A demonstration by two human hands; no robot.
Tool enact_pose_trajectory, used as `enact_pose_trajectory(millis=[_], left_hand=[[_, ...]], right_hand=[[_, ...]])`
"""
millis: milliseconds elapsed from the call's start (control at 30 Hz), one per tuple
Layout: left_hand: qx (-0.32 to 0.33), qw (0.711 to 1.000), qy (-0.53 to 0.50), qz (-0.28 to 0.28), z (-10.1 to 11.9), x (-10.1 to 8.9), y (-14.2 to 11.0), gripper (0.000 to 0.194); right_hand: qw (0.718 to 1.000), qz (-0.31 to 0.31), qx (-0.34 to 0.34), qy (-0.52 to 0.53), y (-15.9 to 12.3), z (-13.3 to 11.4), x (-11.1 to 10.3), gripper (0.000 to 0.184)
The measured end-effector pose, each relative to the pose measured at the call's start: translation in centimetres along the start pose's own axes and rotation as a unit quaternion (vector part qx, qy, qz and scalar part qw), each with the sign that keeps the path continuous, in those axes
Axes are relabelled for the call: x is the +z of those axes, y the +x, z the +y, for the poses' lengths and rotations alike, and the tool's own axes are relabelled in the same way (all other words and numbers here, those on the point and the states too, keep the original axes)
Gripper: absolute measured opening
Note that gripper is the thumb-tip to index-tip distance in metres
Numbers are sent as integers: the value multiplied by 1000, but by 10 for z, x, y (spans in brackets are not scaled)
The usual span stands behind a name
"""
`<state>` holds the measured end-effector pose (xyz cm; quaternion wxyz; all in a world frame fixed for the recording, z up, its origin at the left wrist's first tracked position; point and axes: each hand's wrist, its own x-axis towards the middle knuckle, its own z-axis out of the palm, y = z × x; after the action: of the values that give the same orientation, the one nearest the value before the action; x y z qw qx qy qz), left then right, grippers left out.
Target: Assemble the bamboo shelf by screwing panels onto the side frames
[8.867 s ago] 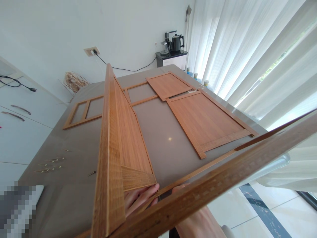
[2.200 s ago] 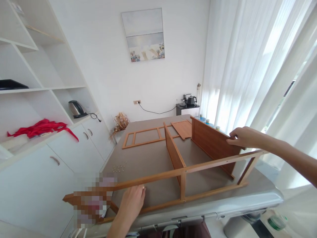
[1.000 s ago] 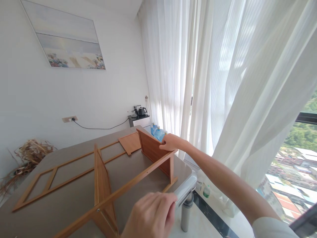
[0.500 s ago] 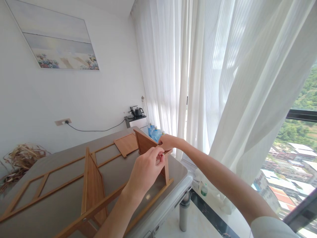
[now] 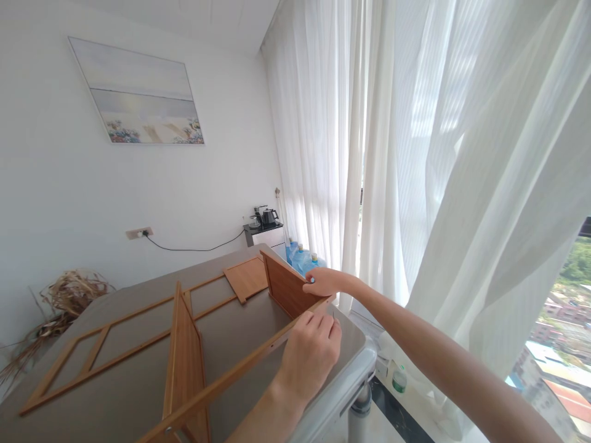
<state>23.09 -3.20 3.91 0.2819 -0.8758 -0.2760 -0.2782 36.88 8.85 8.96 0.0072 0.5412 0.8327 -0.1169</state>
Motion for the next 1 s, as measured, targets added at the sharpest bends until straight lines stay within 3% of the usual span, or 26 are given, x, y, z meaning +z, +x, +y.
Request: enact_pose_trajectory(millis=[200, 767, 1000], left_hand=[[-34, 999, 41, 6, 5, 12, -1, 21], [-117, 990, 57, -58, 10, 4, 21, 19], [-209, 975, -9, -73, -3, 5, 21, 13]], right_hand=[[1000, 11, 0, 9, 1, 0, 6, 31], [999, -12, 11, 48, -1, 0, 6, 30], [994, -35, 5, 102, -5, 3, -1, 29]])
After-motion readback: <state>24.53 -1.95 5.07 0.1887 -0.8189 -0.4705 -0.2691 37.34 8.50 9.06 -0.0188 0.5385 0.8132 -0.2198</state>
